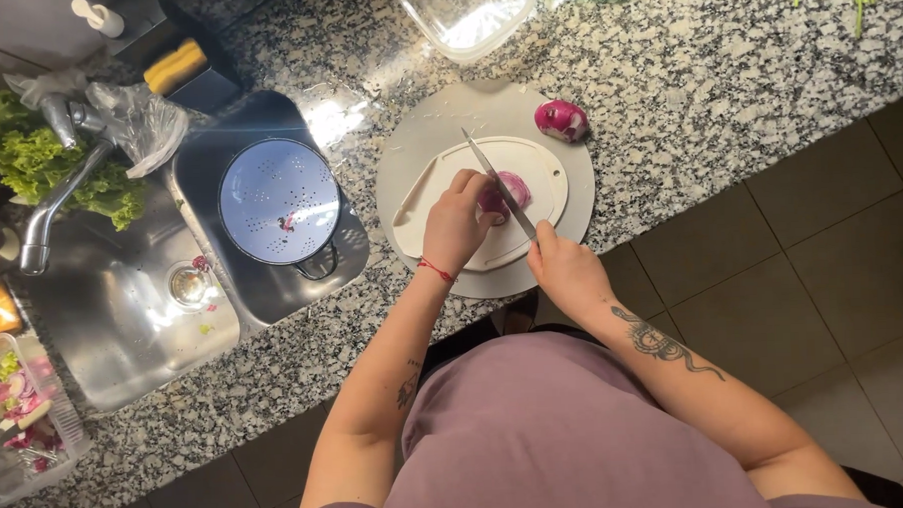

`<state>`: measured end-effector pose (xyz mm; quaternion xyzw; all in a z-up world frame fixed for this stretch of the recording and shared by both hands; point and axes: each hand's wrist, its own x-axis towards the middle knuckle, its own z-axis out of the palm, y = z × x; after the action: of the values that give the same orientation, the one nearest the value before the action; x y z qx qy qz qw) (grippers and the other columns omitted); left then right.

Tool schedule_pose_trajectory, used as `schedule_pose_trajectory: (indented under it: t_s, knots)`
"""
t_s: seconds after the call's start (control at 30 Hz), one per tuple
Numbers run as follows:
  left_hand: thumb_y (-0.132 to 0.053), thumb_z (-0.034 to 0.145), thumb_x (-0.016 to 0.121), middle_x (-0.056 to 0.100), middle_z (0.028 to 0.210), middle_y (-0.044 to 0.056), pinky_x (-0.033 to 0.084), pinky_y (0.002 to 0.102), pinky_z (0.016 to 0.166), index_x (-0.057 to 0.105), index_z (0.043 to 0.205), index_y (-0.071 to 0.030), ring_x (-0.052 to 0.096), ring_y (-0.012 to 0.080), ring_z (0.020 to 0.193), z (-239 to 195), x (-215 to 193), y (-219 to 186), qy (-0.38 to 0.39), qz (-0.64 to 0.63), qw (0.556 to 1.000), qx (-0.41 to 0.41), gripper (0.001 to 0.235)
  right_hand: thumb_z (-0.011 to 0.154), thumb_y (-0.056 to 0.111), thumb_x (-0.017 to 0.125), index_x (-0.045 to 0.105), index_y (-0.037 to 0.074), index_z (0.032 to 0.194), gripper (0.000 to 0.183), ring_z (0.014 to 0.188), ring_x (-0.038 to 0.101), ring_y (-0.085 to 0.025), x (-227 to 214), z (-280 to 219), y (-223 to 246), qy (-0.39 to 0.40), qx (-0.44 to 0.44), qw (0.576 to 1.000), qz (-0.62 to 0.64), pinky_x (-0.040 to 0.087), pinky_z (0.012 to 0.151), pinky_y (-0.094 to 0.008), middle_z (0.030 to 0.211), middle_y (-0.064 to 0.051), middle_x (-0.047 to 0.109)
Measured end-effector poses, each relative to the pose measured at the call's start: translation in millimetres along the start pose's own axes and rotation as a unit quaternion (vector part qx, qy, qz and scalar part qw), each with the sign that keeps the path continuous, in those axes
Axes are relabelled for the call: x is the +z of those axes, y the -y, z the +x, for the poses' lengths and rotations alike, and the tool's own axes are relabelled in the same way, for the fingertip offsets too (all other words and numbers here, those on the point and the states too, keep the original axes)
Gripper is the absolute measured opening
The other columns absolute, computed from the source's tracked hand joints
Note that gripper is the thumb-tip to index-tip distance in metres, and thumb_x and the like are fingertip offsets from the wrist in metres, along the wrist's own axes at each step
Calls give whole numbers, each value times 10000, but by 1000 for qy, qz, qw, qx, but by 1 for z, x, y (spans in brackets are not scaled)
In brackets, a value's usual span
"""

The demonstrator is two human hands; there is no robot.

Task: Peeling and dicing a red onion on a cutting board using a kitchen knife.

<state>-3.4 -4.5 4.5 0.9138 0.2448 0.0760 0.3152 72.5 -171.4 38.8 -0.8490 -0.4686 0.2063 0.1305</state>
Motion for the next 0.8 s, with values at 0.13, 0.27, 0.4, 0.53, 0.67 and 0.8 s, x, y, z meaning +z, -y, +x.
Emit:
schedule_pose_trajectory:
  t_s: [0.13,0.27,0.4,0.53,0.67,0.8]
  knots:
    - [-107,686,773,524,1076,51,574,469,734,526,1067,-126,649,397,851,1,0,1,2,-1,1000,-6,454,943,177,388,445,53,868,156,542,651,-360,-7,6,5,32,3,999,14,524,415,-389,558,-189,587]
    - [-97,682,774,527,1070,57,573,476,720,524,1073,-117,651,402,839,2,-1,1,1,-14,1000,-7,464,948,158,375,446,47,861,158,551,653,-363,-4,20,6,49,9,998,26,517,411,-393,557,-204,587]
    - [-97,685,774,529,1062,54,572,475,714,529,1048,-120,653,405,819,3,0,1,-4,-25,1000,-6,438,941,136,377,450,9,870,163,603,639,-444,17,39,0,51,17,995,88,499,419,-448,602,-286,591]
    - [-92,694,769,527,1066,61,569,475,714,524,1053,-119,653,406,822,5,-3,2,-4,-36,999,-2,435,959,133,353,436,30,873,158,583,647,-403,29,45,2,44,27,995,88,509,436,-404,596,-261,595]
    - [-105,692,771,528,1070,63,569,477,706,519,1053,-124,650,412,813,-3,-1,0,-4,-22,1000,2,440,962,139,361,446,22,879,166,598,643,-407,29,38,2,40,49,989,130,495,430,-407,616,-274,598]
    - [-114,703,767,517,1033,56,569,464,703,512,1052,-142,650,405,799,0,0,3,-7,-10,1000,18,433,958,157,361,440,14,901,173,644,634,-459,29,40,-3,22,57,983,176,496,461,-462,671,-319,601]
